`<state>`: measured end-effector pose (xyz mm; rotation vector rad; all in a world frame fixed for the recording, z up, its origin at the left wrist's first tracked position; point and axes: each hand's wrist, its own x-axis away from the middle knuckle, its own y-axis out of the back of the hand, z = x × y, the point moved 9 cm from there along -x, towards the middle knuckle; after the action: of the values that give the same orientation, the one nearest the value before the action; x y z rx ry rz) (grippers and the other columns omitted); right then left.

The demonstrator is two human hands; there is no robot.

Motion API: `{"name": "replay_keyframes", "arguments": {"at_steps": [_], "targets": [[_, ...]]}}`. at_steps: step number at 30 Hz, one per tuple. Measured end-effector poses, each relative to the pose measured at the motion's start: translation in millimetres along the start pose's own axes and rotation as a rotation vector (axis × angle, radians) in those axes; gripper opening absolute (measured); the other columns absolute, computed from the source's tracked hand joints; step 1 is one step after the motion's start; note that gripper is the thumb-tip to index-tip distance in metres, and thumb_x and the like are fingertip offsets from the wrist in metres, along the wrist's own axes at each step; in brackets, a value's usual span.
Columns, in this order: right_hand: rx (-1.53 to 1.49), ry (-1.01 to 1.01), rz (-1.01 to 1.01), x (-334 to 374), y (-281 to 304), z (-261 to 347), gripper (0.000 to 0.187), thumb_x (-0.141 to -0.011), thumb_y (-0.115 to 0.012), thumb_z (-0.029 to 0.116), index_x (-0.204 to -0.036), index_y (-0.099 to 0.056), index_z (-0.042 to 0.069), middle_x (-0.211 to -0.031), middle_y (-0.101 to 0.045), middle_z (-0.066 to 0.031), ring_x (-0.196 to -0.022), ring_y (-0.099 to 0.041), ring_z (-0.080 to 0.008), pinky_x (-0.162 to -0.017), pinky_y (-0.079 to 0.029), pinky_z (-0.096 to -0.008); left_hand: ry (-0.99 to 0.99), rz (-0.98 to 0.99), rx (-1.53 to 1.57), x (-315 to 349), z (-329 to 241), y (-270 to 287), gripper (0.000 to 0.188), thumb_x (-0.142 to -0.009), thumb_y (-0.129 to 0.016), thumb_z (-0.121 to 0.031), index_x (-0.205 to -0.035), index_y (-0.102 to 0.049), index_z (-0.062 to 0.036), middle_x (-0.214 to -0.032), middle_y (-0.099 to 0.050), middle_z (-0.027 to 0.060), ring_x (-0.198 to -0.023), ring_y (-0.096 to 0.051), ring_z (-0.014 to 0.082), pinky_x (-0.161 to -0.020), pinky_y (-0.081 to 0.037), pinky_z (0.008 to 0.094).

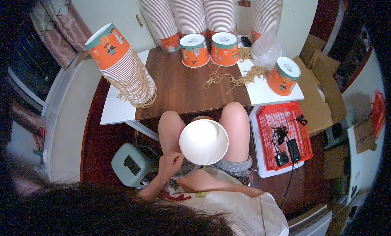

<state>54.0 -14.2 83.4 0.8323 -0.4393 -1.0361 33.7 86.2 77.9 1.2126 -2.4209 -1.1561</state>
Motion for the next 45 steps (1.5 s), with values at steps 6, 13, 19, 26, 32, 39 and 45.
{"name": "replay_keyframes", "arguments": {"at_steps": [6, 13, 19, 26, 32, 39, 45], "targets": [[-0.438, -0.368, -0.549, 14, 34, -64, 0.015, -0.079, -0.054, 0.012, -0.092, -0.052, 0.004, -0.074, -0.057, -0.0155, -0.066, -0.058, -0.0323, -0.059, -0.046, -0.0389, -0.117, -0.016, 0.079, 7, -9, -2, 0.011, -0.073, -0.057, -0.013, -0.070, -0.060, -0.0031, -0.066, -0.059, 0.0107, -0.063, -0.056, 0.0283, -0.057, -0.045, 0.0364], [-0.298, -0.262, -0.681, 7, 46, -75, 0.016, -0.076, -0.058, 0.004, -0.091, -0.055, 0.003, -0.082, -0.059, -0.0137, -0.067, -0.060, -0.0294, -0.060, -0.048, -0.0344, -0.120, -0.025, 0.103, 10, -9, -2, 0.009, -0.073, -0.056, -0.011, -0.070, -0.059, -0.0029, -0.068, -0.058, 0.0114, -0.064, -0.057, 0.0285, -0.058, -0.044, 0.0364], [-0.403, -0.316, -0.669, 3, 45, -80, 0.010, -0.073, -0.061, 0.005, -0.083, -0.060, 0.002, -0.079, -0.060, -0.0130, -0.067, -0.061, -0.0269, -0.060, -0.050, -0.0322, -0.123, 0.008, 0.070, 11, -14, -1, 0.009, -0.074, -0.055, -0.010, -0.071, -0.058, -0.0021, -0.069, -0.058, 0.0118, -0.066, -0.057, 0.0289, -0.058, -0.045, 0.0368], [-0.355, -0.315, -0.664, -1, 43, -81, 0.012, -0.073, -0.060, 0.005, -0.084, -0.060, 0.002, -0.079, -0.061, -0.0139, -0.068, -0.061, -0.0277, -0.060, -0.049, -0.0322, -0.129, 0.007, 0.093, 12, -12, -3, 0.009, -0.074, -0.055, -0.010, -0.075, -0.058, -0.0017, -0.073, -0.058, 0.0131, -0.068, -0.057, 0.0300, -0.060, -0.045, 0.0372], [-0.343, -0.309, -0.698, 1, 46, -78, 0.011, -0.072, -0.060, 0.004, -0.083, -0.060, 0.001, -0.078, -0.061, -0.0150, -0.068, -0.061, -0.0299, -0.062, -0.049, -0.0337, -0.104, 0.031, 0.130, 12, -11, -3, 0.011, -0.076, -0.053, -0.010, -0.076, -0.058, -0.0009, -0.074, -0.058, 0.0139, -0.069, -0.057, 0.0308, -0.062, -0.045, 0.0366], [-0.087, -0.426, -0.383, 31, 44, -65, 0.031, -0.074, -0.062, 0.023, -0.096, -0.052, 0.003, -0.081, -0.058, -0.0155, -0.068, -0.061, -0.0308, -0.057, -0.049, -0.0358, 0.079, 0.193, 0.053, 3, 8, 2, 0.018, -0.079, -0.056, -0.021, -0.076, -0.059, -0.0027, -0.071, -0.059, 0.0114, -0.064, -0.058, 0.0292, -0.057, -0.046, 0.0353], [0.288, -0.283, -0.229, 39, 41, -52, 0.031, -0.066, -0.063, 0.020, -0.088, -0.049, 0.003, -0.075, -0.054, -0.0103, -0.064, -0.059, -0.0274, -0.053, -0.048, -0.0360, -0.106, -0.179, -0.019, -41, 0, 22, 0.028, -0.075, -0.062, -0.030, -0.081, -0.056, -0.0034, -0.067, -0.057, 0.0118, -0.064, -0.058, 0.0257, -0.057, -0.045, 0.0335]]}}
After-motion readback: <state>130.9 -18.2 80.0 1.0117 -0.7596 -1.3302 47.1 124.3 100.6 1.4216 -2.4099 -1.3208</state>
